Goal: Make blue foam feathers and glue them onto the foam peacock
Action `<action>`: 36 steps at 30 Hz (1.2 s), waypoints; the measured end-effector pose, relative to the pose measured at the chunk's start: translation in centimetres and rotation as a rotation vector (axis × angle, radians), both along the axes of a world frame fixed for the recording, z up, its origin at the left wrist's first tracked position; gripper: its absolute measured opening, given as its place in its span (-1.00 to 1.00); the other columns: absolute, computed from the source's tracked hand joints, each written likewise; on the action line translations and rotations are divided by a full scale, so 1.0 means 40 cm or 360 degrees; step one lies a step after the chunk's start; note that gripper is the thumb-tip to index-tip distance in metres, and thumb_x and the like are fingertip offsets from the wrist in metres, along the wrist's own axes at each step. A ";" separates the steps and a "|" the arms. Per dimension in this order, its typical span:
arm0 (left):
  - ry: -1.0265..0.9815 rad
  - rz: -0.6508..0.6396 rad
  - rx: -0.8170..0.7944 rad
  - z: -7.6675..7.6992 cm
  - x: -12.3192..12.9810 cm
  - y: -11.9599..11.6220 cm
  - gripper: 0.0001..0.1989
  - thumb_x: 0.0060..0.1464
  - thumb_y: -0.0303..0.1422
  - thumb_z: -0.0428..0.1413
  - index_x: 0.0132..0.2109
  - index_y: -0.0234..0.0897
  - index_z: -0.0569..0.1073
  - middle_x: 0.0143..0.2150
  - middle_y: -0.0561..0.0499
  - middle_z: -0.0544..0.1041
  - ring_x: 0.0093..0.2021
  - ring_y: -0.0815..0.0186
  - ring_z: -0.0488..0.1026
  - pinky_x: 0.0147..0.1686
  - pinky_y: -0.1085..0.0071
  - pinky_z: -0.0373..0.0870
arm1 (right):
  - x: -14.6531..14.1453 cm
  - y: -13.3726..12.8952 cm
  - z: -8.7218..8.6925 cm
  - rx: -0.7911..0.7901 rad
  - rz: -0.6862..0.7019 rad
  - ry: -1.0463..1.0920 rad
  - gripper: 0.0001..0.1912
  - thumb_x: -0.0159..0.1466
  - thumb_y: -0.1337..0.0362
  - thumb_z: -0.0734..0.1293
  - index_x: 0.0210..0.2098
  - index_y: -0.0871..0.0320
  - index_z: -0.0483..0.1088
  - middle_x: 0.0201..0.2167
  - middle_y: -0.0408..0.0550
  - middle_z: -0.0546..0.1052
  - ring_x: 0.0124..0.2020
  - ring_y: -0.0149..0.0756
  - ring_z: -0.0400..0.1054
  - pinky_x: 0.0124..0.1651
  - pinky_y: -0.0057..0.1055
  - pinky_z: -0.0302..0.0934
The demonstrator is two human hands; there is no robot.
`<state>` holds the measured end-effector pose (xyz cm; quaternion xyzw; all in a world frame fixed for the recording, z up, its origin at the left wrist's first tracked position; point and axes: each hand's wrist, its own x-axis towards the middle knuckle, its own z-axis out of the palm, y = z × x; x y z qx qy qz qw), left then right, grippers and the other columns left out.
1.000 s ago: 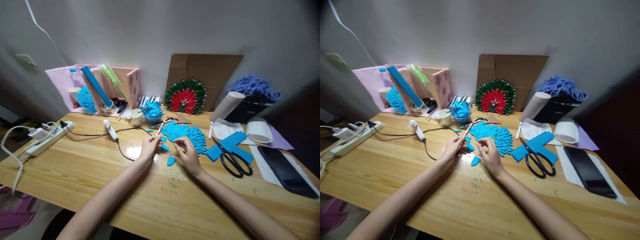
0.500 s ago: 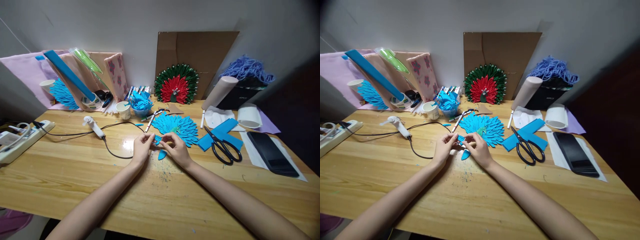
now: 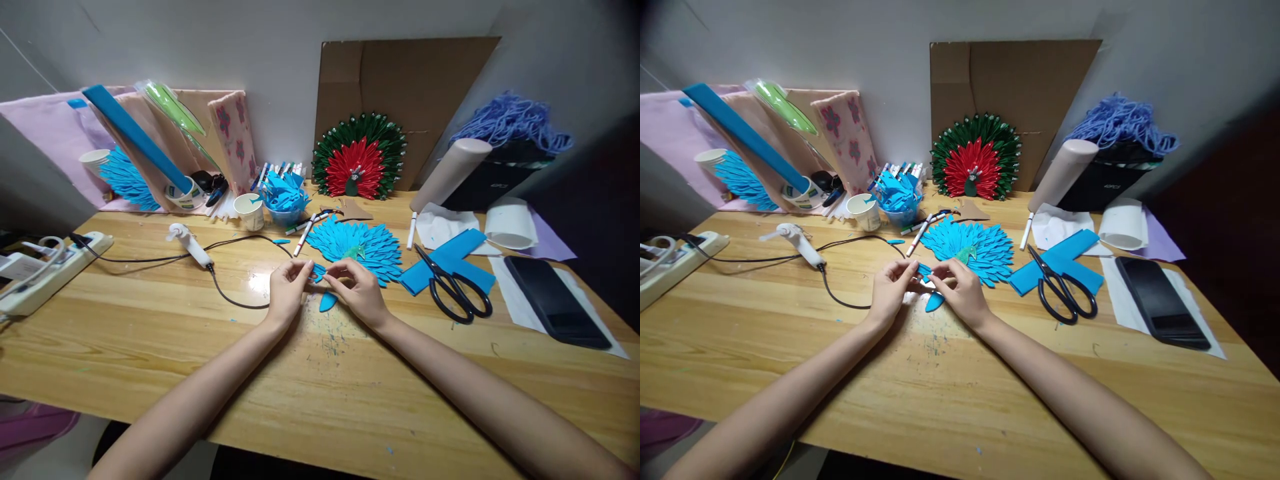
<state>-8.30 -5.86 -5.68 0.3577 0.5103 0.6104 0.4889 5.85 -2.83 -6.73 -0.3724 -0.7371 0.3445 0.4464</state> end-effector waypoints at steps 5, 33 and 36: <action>0.0037 0.0011 0.0023 -0.005 -0.001 0.000 -0.74 -0.10 -0.22 0.16 -0.36 -0.37 0.44 -0.47 0.02 0.47 -0.44 0.38 0.45 -0.42 0.44 0.44 | 0.000 -0.003 0.001 -0.0015 0.0009 0.0020 -0.88 0.17 0.22 0.28 -0.34 0.14 0.36 -0.38 -0.07 0.43 -0.37 -0.34 0.37 -0.32 -0.40 0.36; 0.0014 -0.0141 -0.0085 0.003 0.006 -0.004 -0.72 -0.08 -0.21 0.14 -0.38 -0.39 0.44 -0.49 0.01 0.46 -0.50 0.38 0.44 -0.45 0.44 0.45 | 0.005 -0.004 0.002 0.0156 0.0003 -0.0130 -0.94 0.21 0.29 0.23 -0.36 0.12 0.33 -0.39 -0.07 0.41 -0.34 -0.31 0.34 -0.30 -0.39 0.27; 0.0028 -0.0135 -0.0085 0.003 0.006 -0.005 -0.72 -0.08 -0.21 0.14 -0.38 -0.39 0.44 -0.50 0.00 0.46 -0.50 0.37 0.44 -0.46 0.44 0.45 | 0.007 -0.004 0.002 0.0176 0.0004 -0.0164 -0.95 0.21 0.29 0.24 -0.36 0.11 0.32 -0.40 -0.07 0.42 -0.34 -0.30 0.34 -0.30 -0.38 0.27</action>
